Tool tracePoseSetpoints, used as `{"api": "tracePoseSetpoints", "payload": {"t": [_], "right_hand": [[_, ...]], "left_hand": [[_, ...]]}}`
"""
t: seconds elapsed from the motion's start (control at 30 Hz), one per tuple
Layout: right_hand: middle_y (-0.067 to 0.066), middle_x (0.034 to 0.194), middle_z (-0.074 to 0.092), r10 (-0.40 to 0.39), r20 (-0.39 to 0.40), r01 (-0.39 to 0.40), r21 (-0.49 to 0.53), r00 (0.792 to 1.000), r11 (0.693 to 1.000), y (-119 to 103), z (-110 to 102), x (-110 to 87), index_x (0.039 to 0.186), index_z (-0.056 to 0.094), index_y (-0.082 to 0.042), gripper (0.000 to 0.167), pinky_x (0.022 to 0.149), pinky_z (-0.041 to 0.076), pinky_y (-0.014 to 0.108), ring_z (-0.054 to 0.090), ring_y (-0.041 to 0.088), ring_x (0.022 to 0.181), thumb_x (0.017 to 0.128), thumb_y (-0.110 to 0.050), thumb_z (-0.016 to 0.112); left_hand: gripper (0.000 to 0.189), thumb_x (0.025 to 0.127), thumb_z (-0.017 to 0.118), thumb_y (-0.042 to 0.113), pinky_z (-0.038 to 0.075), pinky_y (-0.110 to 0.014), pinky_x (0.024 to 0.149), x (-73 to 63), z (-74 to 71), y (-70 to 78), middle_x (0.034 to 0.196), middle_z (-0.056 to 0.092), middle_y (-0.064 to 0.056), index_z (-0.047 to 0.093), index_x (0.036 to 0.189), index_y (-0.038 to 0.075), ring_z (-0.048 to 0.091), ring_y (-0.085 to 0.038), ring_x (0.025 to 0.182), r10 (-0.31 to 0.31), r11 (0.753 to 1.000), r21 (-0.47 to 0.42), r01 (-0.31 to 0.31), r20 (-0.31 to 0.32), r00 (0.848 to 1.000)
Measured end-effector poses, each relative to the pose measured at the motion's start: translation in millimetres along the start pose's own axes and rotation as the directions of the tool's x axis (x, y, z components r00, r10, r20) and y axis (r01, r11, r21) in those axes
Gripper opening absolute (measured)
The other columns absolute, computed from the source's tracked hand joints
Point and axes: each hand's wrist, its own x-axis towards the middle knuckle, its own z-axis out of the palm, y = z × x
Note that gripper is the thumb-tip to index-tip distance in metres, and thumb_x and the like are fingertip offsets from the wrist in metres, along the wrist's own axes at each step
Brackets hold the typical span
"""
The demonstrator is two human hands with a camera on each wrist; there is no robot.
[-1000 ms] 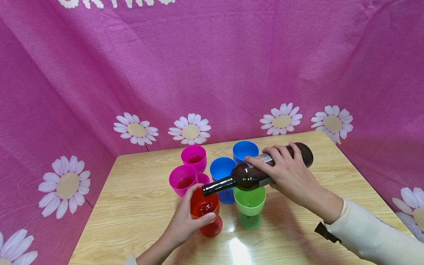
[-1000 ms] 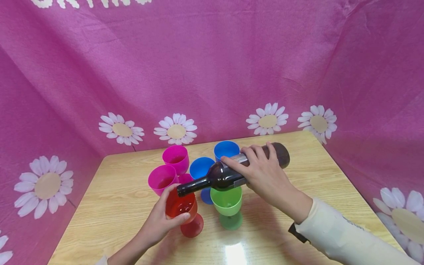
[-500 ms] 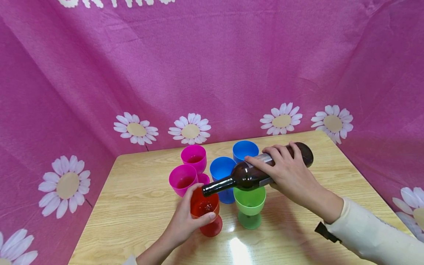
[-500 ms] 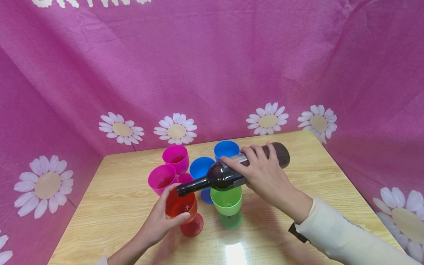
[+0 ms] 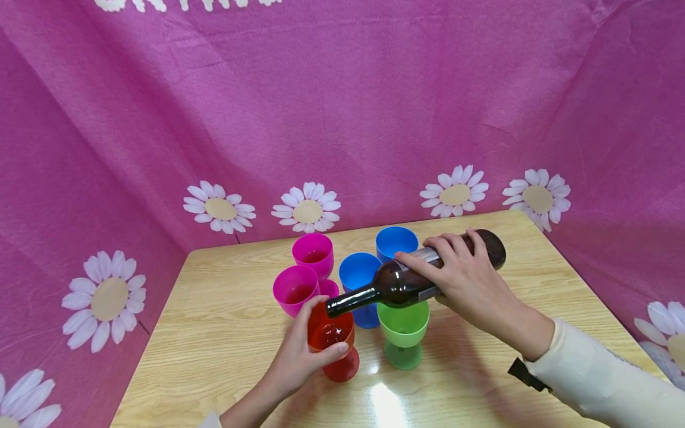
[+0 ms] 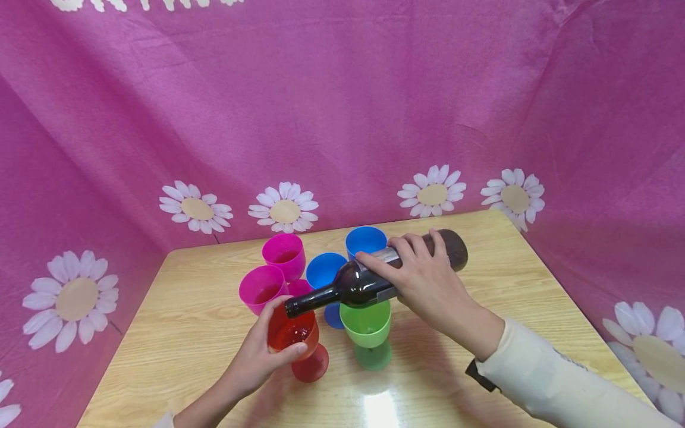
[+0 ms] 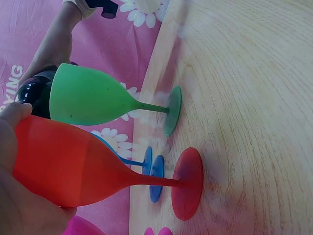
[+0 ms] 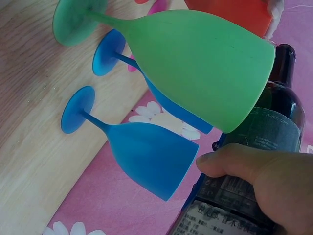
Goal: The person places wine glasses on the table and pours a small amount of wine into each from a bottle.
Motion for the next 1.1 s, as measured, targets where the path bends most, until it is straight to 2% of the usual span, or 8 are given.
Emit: {"api": "tracePoseSetpoints", "payload": {"t": [1.1], "right_hand": [[0.015, 0.126, 0.060, 0.003, 0.007, -0.003, 0.003, 1.000, 1.000, -2.1, -1.4, 0.2, 0.149, 0.049, -0.042, 0.095, 0.101, 0.036, 0.073, 0.056, 0.041, 0.115, 0.068, -0.025, 0.096]], "left_hand": [[0.082, 0.083, 0.088, 0.021, 0.058, -0.043, 0.097, 0.1, 0.1, 0.1, 0.142, 0.055, -0.004, 0.040, 0.150, 0.024, 0.052, -0.032, 0.134, -0.011, 1.000, 0.008, 0.011, 0.001, 1.000]]}}
